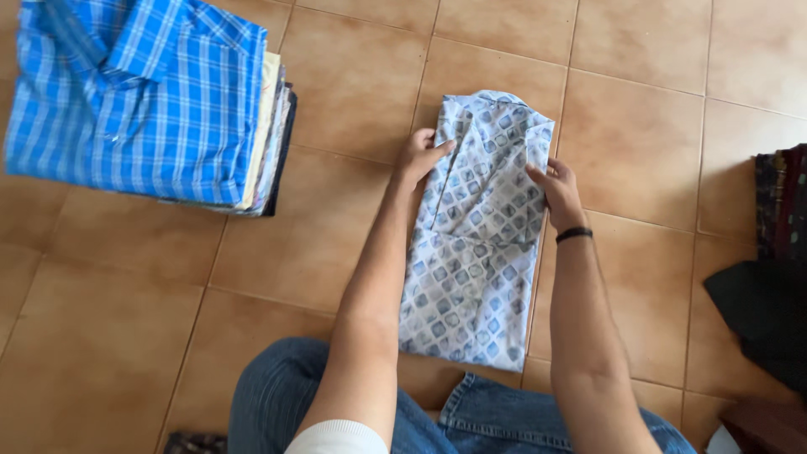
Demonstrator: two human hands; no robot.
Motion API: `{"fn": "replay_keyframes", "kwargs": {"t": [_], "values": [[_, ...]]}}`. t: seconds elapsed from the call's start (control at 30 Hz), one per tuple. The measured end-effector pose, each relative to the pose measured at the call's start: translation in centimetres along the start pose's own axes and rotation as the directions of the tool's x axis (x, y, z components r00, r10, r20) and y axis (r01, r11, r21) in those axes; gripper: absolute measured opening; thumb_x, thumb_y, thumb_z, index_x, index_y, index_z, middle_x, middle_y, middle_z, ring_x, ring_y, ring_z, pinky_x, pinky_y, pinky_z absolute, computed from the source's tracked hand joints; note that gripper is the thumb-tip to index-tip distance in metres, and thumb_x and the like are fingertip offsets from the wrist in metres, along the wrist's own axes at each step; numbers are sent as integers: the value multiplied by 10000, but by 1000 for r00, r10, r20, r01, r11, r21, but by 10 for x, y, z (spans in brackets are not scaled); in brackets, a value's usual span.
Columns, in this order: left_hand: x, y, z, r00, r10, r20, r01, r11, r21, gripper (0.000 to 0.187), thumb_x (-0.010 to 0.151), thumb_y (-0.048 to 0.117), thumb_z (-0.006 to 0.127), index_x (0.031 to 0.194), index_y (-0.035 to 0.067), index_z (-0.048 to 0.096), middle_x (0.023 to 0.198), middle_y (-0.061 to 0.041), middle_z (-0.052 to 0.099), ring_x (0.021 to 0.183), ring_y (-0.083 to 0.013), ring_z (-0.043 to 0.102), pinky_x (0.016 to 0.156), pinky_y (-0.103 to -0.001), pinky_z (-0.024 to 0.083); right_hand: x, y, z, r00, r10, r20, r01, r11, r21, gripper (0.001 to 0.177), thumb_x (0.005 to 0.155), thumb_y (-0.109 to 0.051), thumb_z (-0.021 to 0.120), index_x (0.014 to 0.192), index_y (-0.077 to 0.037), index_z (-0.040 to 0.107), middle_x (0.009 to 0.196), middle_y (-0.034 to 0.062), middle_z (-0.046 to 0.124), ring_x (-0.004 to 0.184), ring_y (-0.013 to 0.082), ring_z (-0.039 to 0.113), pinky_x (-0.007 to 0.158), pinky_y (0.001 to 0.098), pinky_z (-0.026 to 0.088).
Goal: The person folds a patterned shirt on the floor, smoothing it out and folding it into a compact rectangle before placing it on a stack. They then pick up a second shirt, turn it right-side out, and begin buttoning it.
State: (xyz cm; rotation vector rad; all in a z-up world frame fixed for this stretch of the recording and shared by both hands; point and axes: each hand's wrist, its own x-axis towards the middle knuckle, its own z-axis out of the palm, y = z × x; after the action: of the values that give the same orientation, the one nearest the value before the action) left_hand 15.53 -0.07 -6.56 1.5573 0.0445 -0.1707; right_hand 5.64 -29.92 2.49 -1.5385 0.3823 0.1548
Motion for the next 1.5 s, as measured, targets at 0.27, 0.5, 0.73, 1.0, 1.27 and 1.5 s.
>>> {"fn": "replay_keyframes", "kwargs": {"t": [0.27,0.5,0.73,1.0,1.27,1.5], "values": [[6,71,-7,967,255,17,-253,944,210,243,837,192,847,903,-10,730,755,-50,711,679,-98,621,605,-277,493,9,-45,26,960,-280,20,280,960,6,307,857,30,780,1145,28,671,1051,79,750,899,138,722,818,295,601],[-84,173,-34,946,30,321,-19,999,-38,127,844,113,785,905,67,684,736,5,713,570,-70,675,458,-251,470,-84,-76,14,896,-443,-22,443,896,35,273,903,59,731,1169,28,674,1113,73,744,983,121,709,874,285,581],[-194,144,-57,853,40,520,-82,995,59,216,823,-51,732,1000,66,772,788,2,699,700,-89,632,588,-265,500,-212,-36,-14,905,-422,59,426,893,-144,276,891,53,731,1159,-3,696,1102,63,737,1010,119,684,888,286,564],[-264,75,-73,702,-485,521,-171,596,785,311,761,-42,688,940,172,825,957,-47,811,885,-172,757,773,-350,600,-278,44,-31,801,-286,525,576,605,-550,389,661,122,688,963,-90,810,1034,96,788,1012,279,700,849,393,561],[-223,62,-48,999,25,19,-31,652,758,355,934,435,643,1064,109,692,995,-137,757,963,-362,712,820,-491,553,-213,52,-20,946,-303,-117,172,772,-612,435,935,-190,696,1314,-12,582,1014,142,736,834,214,728,718,346,573],[-203,31,-5,932,255,-257,-143,911,386,319,858,326,779,1046,82,699,909,-121,741,814,-301,717,720,-417,569,-144,94,0,919,-235,-316,157,955,-253,472,1011,-283,725,1339,17,565,891,21,609,800,101,561,690,274,486]]}}
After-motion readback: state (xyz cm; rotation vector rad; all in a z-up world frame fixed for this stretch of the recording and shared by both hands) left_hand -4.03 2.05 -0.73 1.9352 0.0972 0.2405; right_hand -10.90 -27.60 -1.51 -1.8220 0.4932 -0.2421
